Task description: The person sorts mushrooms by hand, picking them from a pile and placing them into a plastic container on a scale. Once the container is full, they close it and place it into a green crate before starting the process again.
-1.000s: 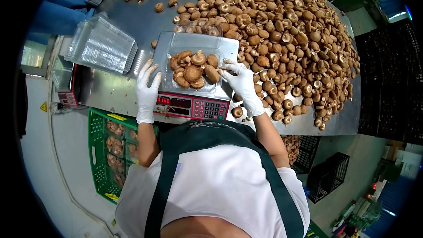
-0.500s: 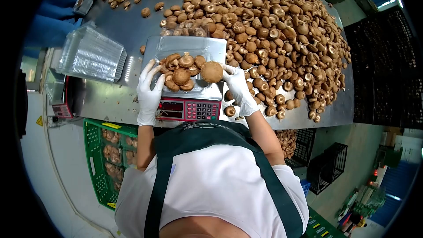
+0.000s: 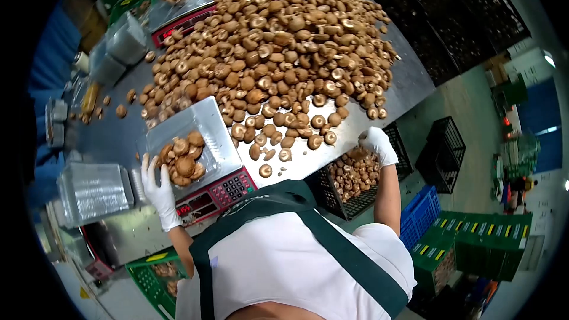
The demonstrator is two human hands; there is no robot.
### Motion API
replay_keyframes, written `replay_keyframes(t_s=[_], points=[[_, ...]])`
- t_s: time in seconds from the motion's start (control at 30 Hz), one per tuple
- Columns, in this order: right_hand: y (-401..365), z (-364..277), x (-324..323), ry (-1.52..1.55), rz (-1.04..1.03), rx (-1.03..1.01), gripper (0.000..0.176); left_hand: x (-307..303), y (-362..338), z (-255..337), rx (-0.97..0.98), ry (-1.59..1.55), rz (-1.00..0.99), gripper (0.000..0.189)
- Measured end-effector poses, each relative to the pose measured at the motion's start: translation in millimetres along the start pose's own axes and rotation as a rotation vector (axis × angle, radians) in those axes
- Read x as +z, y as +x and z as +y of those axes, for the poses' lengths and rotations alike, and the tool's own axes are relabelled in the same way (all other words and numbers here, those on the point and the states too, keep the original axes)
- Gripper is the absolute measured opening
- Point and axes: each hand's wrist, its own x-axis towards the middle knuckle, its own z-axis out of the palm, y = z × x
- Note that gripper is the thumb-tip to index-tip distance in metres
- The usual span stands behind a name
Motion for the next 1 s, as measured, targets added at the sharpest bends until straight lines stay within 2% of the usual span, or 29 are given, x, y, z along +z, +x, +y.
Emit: replay_keyframes(t_s=[0.07, 0.2, 0.27, 0.4, 0.47, 0.53, 0.6, 0.73, 0.8, 0.87, 1.0], points=[[7.4, 23.7, 16.7, 0.008, 0.196, 0.115, 0.023, 3.6, 2.7, -8.5, 0.008, 0.055, 0.007, 0.027], [30.7, -3.4, 21.6, 0.143, 0.383, 0.051, 0.022, 4.9, 7.9, -6.6, 0.016, 0.051, -0.001, 0.026], [44.3, -46.0, 10.4, 0.175, 0.398, 0.034, 0.021, 1.8, 6.7, -3.4, -0.003, 0.050, -0.005, 0.026], [84.7, -118.5, 2.0, 0.282, 0.480, -0.124, 0.020, -2.3, 3.0, 1.3, -0.033, 0.022, -0.012, 0.026], [117.4, -142.6, 7.8, 0.242, 0.556, -0.182, 0.025, -5.0, -1.1, 0.9, -0.042, 0.074, -0.006, 0.026], [136.1, -168.7, -0.8, 0.156, 0.568, -0.239, 0.037, -8.6, -5.9, -1.2, -0.062, 0.079, 0.002, 0.026], [148.8, -191.1, -7.2, 0.118, 0.497, -0.203, 0.049, -11.2, -9.2, -4.1, -0.084, 0.085, 0.015, 0.026], [170.3, -206.5, -0.1, -0.024, 0.366, -0.175, 0.053, -12.5, -14.5, -8.8, -0.099, 0.117, 0.041, 0.025], [168.6, -201.2, -4.9, 0.031, 0.285, -0.150, 0.053, -12.7, -16.6, -7.7, -0.117, 0.113, 0.051, 0.024], [165.2, -187.7, -2.7, 0.109, 0.342, -0.190, 0.050, -11.9, -16.1, -4.2, -0.146, 0.091, 0.054, 0.023], [152.4, -169.2, -11.2, 0.594, 0.249, -0.235, 0.049, -9.9, -14.5, -6.4, -0.136, 0.114, 0.054, 0.023]])
